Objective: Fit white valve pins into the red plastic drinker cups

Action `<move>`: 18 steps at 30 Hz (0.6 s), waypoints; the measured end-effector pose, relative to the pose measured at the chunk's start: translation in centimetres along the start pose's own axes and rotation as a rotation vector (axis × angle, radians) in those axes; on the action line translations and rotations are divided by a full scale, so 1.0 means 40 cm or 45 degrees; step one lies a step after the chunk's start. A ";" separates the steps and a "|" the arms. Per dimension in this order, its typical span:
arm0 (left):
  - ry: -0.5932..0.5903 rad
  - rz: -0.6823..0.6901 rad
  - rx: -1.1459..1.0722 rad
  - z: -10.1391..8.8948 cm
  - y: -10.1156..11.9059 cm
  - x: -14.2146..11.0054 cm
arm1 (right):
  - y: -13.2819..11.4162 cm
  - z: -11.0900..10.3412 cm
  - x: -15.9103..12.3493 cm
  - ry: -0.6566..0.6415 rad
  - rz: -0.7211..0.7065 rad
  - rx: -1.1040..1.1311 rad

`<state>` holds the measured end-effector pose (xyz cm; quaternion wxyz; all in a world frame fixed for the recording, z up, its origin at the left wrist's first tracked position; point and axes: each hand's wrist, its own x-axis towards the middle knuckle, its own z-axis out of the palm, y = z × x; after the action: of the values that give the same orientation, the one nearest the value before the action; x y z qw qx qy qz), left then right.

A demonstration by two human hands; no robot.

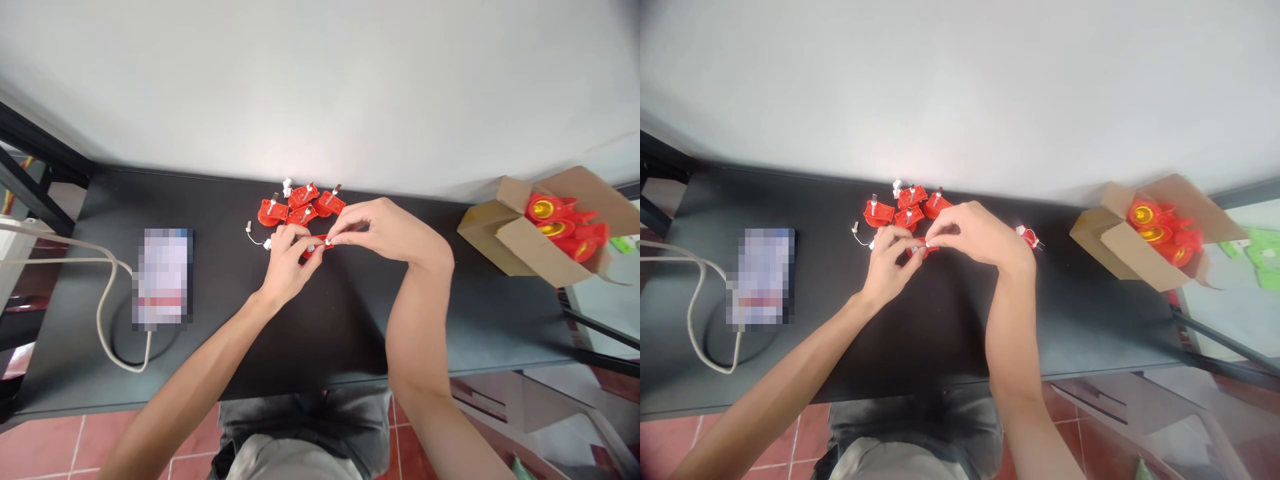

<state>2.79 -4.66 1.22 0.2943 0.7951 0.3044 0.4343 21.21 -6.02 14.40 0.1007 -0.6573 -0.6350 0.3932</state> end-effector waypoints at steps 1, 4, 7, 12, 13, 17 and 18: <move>0.003 0.004 -0.001 0.001 -0.001 0.000 | 0.001 -0.001 -0.001 -0.004 -0.010 -0.008; -0.010 -0.009 0.012 0.002 -0.002 0.000 | 0.006 -0.003 -0.002 0.000 -0.014 -0.036; -0.010 -0.018 0.030 0.003 -0.003 0.000 | 0.009 -0.005 -0.004 0.018 0.013 -0.051; -0.003 0.000 0.031 0.002 -0.002 0.000 | 0.005 -0.008 -0.008 0.041 0.077 -0.041; -0.010 -0.005 0.029 0.002 -0.002 0.000 | 0.003 -0.007 -0.008 0.039 0.082 -0.030; -0.019 -0.013 0.017 0.000 -0.002 0.000 | -0.001 -0.006 -0.006 0.006 0.099 0.003; -0.018 -0.010 0.019 0.000 -0.002 0.000 | -0.001 -0.006 -0.005 -0.002 0.104 0.003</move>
<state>2.77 -4.61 1.15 0.2922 0.7991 0.3085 0.4253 21.35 -6.11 14.65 0.0847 -0.6823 -0.6071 0.3984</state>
